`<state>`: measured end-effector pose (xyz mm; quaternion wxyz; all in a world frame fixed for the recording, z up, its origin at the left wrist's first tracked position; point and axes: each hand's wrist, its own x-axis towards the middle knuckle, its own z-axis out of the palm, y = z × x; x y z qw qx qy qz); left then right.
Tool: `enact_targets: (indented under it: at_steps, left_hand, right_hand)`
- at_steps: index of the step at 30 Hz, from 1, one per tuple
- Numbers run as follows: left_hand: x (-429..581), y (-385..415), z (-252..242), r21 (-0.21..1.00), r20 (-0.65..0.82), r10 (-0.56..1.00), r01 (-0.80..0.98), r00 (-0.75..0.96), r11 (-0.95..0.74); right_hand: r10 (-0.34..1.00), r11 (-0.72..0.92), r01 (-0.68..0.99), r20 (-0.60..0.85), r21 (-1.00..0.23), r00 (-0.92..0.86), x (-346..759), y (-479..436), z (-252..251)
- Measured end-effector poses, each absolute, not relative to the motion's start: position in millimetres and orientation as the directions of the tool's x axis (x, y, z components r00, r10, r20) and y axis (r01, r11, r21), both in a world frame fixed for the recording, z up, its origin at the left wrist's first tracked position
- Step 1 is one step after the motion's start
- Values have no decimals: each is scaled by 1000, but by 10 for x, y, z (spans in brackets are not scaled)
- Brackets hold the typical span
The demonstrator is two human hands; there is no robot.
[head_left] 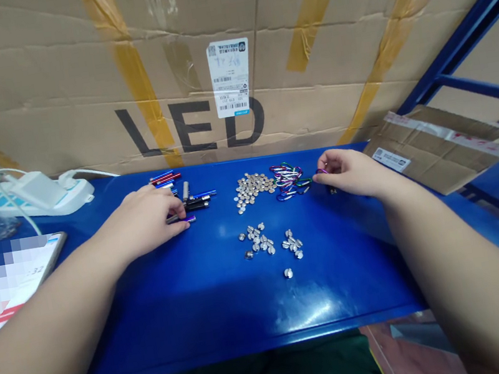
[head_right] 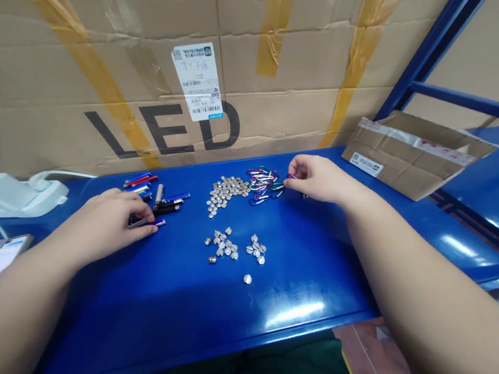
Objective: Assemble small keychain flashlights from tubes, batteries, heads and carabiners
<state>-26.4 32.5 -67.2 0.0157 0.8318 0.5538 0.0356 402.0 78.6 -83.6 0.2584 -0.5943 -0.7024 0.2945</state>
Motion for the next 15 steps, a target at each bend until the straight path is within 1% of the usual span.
enact_targets:
  at_steps: [3,5,7,9,10,12,14,15]
  left_hand:
    - [-231,318,-660,49,39,916,915,400,-401]
    - [-179,286,-621,60,114,905,906,411,-419]
    - [-104,241,-582,117,211,895,899,394,-423]
    - [-11,192,-570,214,248,898,883,364,-417]
    - [38,171,-576,265,243,905,873,349,-409]
    - [135,139,-611,378,231,919,841,320,-388]
    - [219,124,-663,450,234,918,802,320,-394]
    - [252,122,-690,469,231,916,787,329,-401]
  right_hand:
    - [980,174,838,12,-518,-197,4032,786,-831]
    - [982,159,912,-35,-378,-185,4035,774,-811]
    - [986,132,948,-56,-290,-154,4013,751,-788]
    - [987,149,950,-10,-273,-158,3942,714,-774]
    - [982,191,939,43,-285,-186,3882,689,-773]
    - [933,355,879,176,-318,-313,3713,628,-789]
    - [811,583,743,288,-329,-509,3498,559,-829]
    - [739,674,664,296,-324,-605,3386,527,-859]
